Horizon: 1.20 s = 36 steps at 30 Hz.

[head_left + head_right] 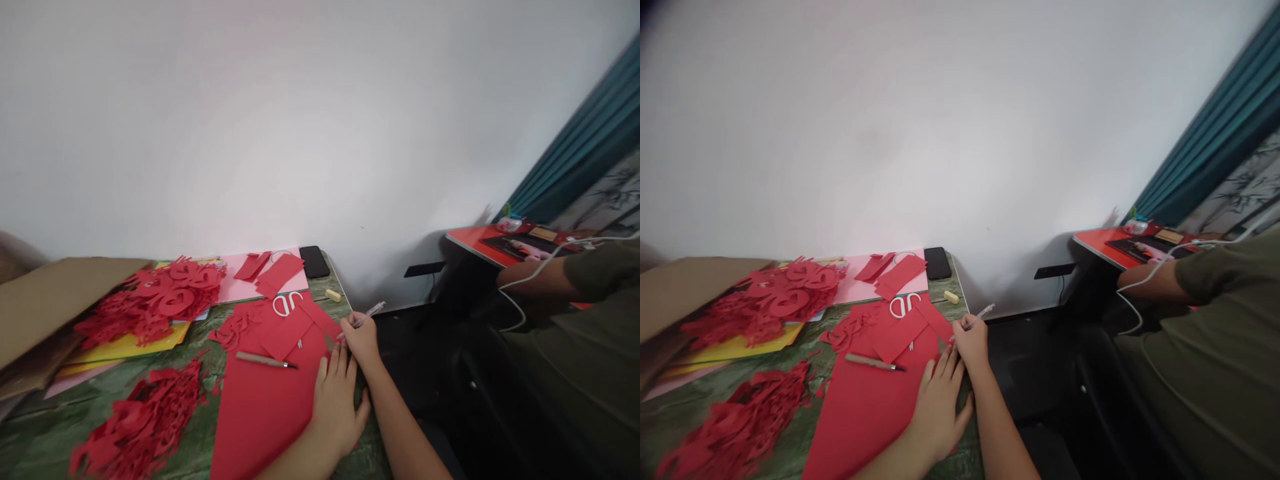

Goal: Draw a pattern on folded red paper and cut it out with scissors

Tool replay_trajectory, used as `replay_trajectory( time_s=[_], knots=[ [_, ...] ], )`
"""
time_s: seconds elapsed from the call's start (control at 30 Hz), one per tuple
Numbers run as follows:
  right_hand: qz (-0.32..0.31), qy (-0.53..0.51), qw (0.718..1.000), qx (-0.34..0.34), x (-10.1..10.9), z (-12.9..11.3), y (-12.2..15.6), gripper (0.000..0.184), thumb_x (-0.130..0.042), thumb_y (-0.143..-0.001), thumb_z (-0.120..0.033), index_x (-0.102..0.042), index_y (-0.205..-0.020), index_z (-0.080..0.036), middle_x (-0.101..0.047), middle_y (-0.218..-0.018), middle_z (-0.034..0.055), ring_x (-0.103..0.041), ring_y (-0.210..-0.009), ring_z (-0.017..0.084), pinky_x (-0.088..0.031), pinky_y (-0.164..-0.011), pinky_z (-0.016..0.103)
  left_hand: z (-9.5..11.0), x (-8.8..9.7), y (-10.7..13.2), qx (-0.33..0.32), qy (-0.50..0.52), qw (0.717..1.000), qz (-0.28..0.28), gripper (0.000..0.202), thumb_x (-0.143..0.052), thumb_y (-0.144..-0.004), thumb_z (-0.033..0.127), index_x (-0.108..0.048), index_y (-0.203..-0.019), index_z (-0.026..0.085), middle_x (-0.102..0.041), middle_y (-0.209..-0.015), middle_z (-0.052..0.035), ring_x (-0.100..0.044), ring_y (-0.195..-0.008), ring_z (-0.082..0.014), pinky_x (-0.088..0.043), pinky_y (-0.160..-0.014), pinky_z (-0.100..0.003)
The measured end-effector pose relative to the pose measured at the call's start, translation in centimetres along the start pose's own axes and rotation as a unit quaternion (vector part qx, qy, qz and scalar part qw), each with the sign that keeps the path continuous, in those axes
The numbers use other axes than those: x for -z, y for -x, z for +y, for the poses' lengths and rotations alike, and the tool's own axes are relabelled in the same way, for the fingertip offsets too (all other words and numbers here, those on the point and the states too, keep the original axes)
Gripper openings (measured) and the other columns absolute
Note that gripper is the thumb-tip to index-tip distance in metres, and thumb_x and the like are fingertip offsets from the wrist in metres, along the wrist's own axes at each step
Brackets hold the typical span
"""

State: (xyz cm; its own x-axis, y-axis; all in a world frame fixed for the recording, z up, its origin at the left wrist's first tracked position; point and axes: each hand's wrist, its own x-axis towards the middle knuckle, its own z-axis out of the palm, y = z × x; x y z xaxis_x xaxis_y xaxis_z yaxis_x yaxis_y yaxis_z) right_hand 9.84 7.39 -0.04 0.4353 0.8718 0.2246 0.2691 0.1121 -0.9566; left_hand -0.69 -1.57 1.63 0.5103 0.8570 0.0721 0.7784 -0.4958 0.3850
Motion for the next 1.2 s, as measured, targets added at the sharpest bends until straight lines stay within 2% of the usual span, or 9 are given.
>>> replay_trajectory(
  time_s=[0.13, 0.3, 0.5, 0.67, 1.2],
  knots=[
    [0.02, 0.005, 1.0, -0.002, 0.14, 0.08, 0.0, 0.026, -0.045, -0.057, -0.019, -0.024, -0.042, -0.023, -0.02, -0.038, -0.0102, -0.024, -0.037, 0.006, -0.024, -0.037, 0.019, -0.01, -0.01, 0.0, -0.003, -0.012, 1.0, -0.001, 0.057, -0.033, -0.084, 0.038, -0.02, -0.136, 0.022, -0.017, -0.144, -0.0031, -0.016, -0.13, -0.025, -0.02, -0.103, -0.045],
    [0.004, 0.011, 1.0, 0.003, -0.19, 0.19, 0.0, 0.025, -0.046, -0.056, -0.02, -0.025, -0.041, -0.023, -0.022, -0.038, -0.01, -0.024, -0.039, 0.007, -0.025, -0.039, 0.019, 0.19, 0.27, 0.03, 0.003, -0.009, 1.0, -0.006, 0.057, -0.034, -0.084, 0.039, -0.022, -0.136, 0.02, -0.021, -0.143, -0.0051, -0.019, -0.129, -0.0262, -0.021, -0.102, -0.046],
    [0.032, 0.022, 0.999, -0.001, 0.13, 0.32, 0.01, 0.026, -0.045, -0.057, -0.02, -0.024, -0.041, -0.023, -0.02, -0.039, -0.0099, -0.021, -0.039, 0.007, -0.021, -0.038, 0.02, 0.1, 0.19, 0.0, -0.001, -0.002, 1.0, -0.002, 0.057, -0.032, -0.084, 0.041, -0.018, -0.136, 0.021, -0.02, -0.143, -0.0043, -0.017, -0.13, -0.0242, -0.02, -0.103, -0.046],
    [0.034, 0.018, 0.999, 0.002, 0.12, 0.22, -0.08, 0.027, -0.046, -0.058, -0.021, -0.024, -0.042, -0.023, -0.02, -0.039, -0.0099, -0.023, -0.039, 0.007, -0.023, -0.039, 0.02, 0.06, 0.18, 0.01, 0.005, 0.008, 1.0, -0.005, 0.057, -0.03, -0.085, 0.043, -0.02, -0.136, 0.021, -0.02, -0.143, -0.0052, -0.017, -0.13, -0.0242, -0.02, -0.103, -0.047],
    [-0.052, -0.006, 0.999, 0.011, -0.51, -0.1, -0.25, 0.034, -0.054, -0.068, -0.032, -0.033, -0.043, -0.021, -0.031, -0.036, -0.0091, -0.032, -0.036, 0.007, -0.027, -0.038, 0.02, 0.29, 0.55, -0.07, 0.012, 0.021, 1.0, -0.009, 0.056, -0.033, -0.084, 0.043, -0.025, -0.135, 0.021, -0.026, -0.142, -0.0061, -0.019, -0.129, -0.0248, -0.02, -0.103, -0.046]
  ],
)
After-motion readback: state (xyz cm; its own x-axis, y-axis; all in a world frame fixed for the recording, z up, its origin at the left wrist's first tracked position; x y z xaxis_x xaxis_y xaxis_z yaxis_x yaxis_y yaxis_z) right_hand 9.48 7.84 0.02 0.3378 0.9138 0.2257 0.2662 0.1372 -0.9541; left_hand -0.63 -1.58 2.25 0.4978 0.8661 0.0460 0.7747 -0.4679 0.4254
